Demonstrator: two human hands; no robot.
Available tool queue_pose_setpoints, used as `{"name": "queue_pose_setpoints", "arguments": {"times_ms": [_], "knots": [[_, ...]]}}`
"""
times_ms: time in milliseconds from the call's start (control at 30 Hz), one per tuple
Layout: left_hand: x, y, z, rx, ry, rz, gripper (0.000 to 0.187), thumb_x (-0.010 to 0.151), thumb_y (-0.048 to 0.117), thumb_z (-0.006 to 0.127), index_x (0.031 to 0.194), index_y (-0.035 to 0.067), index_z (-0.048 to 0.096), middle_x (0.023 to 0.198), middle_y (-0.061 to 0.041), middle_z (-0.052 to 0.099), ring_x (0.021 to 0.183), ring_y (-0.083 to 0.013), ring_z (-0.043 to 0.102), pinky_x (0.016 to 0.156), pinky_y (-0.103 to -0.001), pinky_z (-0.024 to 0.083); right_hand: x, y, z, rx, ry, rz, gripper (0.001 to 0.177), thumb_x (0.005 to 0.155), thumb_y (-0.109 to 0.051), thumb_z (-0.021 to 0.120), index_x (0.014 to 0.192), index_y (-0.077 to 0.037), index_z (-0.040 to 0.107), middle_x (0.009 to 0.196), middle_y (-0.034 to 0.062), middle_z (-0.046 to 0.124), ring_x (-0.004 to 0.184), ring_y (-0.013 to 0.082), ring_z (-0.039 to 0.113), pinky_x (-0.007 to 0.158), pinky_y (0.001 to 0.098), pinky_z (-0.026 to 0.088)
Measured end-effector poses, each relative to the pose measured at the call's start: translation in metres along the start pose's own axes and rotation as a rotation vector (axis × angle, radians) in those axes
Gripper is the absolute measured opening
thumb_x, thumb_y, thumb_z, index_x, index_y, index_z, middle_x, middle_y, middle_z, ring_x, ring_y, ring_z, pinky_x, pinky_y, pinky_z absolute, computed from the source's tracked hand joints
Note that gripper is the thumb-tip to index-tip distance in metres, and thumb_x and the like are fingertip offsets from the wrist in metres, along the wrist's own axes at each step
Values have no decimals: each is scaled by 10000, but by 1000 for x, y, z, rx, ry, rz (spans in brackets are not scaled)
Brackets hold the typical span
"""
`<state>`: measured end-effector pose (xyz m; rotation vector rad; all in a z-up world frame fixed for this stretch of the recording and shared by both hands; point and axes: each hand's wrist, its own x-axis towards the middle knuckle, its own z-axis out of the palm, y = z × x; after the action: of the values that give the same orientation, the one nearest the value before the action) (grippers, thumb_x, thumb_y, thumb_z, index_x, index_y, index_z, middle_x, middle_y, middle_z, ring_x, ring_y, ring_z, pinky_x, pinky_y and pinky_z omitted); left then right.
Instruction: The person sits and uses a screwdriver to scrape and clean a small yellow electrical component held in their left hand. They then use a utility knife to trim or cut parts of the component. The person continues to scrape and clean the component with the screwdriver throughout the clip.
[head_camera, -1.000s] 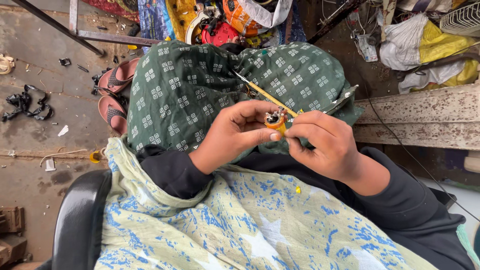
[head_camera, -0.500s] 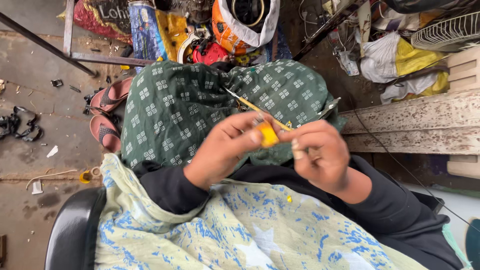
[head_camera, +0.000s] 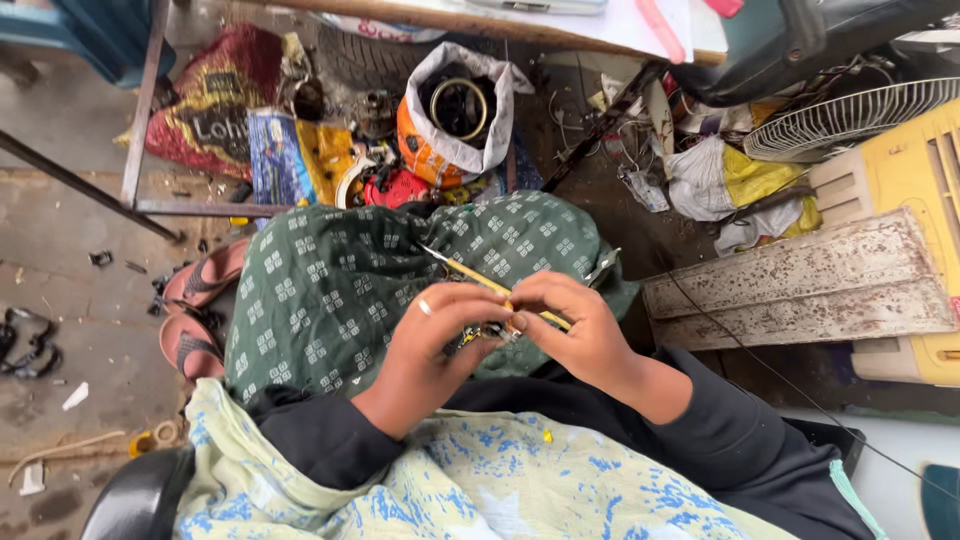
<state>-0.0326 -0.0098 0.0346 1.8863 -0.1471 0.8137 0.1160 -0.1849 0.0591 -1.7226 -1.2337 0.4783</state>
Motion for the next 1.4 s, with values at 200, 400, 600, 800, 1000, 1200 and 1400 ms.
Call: {"name": "queue_pose_setpoints", "arguments": {"times_ms": [200,400,600,800,1000,1200,1400], "knots": [[1,10,-6,182,-133,151,448,847,8,769,1275,122,699,1179,-42,675,1098,-269,657,948,-391,551,-5,25,7,184,-44,196,139,930,-14,664,1058,27,702,1040,69,677,889,117,685,762,270,566],[1,11,-6,223,-166,221,419,855,25,751,1263,102,699,1199,-40,680,1104,-273,668,921,-373,573,-7,29,8,149,-38,147,101,909,5,670,1000,23,708,991,62,692,872,117,684,768,277,564],[1,11,-5,157,-142,206,372,868,61,779,1225,86,680,1176,-52,686,1090,-276,682,939,-392,555,-4,30,11,110,-12,99,67,928,-5,690,989,22,703,982,66,690,898,123,667,811,272,553],[1,10,-5,24,2,43,425,820,80,833,1219,85,689,1131,-74,701,1038,-257,687,886,-367,553,-5,20,6,159,-47,80,166,938,28,627,1091,20,692,1040,74,666,921,131,667,807,271,551],[-8,-6,5,-618,6,-357,336,919,9,755,1242,-7,662,1219,-83,625,1151,-165,678,1012,-334,592,-3,2,3,36,-25,-46,180,926,41,652,1099,19,696,1072,73,682,963,155,693,826,273,559],[-11,-14,8,-678,39,-421,339,907,-26,747,1237,-12,669,1235,-91,618,1127,-179,683,969,-329,608,-4,-4,2,104,-61,-10,181,958,-61,696,1123,14,695,1086,76,668,944,141,701,824,271,568],[-7,-7,7,-436,-60,-292,369,907,-41,738,1262,49,695,1315,-97,640,1179,-192,681,940,-305,608,-4,8,3,295,-70,149,222,993,-128,676,1172,2,669,1085,63,642,969,119,670,830,260,557]]}}
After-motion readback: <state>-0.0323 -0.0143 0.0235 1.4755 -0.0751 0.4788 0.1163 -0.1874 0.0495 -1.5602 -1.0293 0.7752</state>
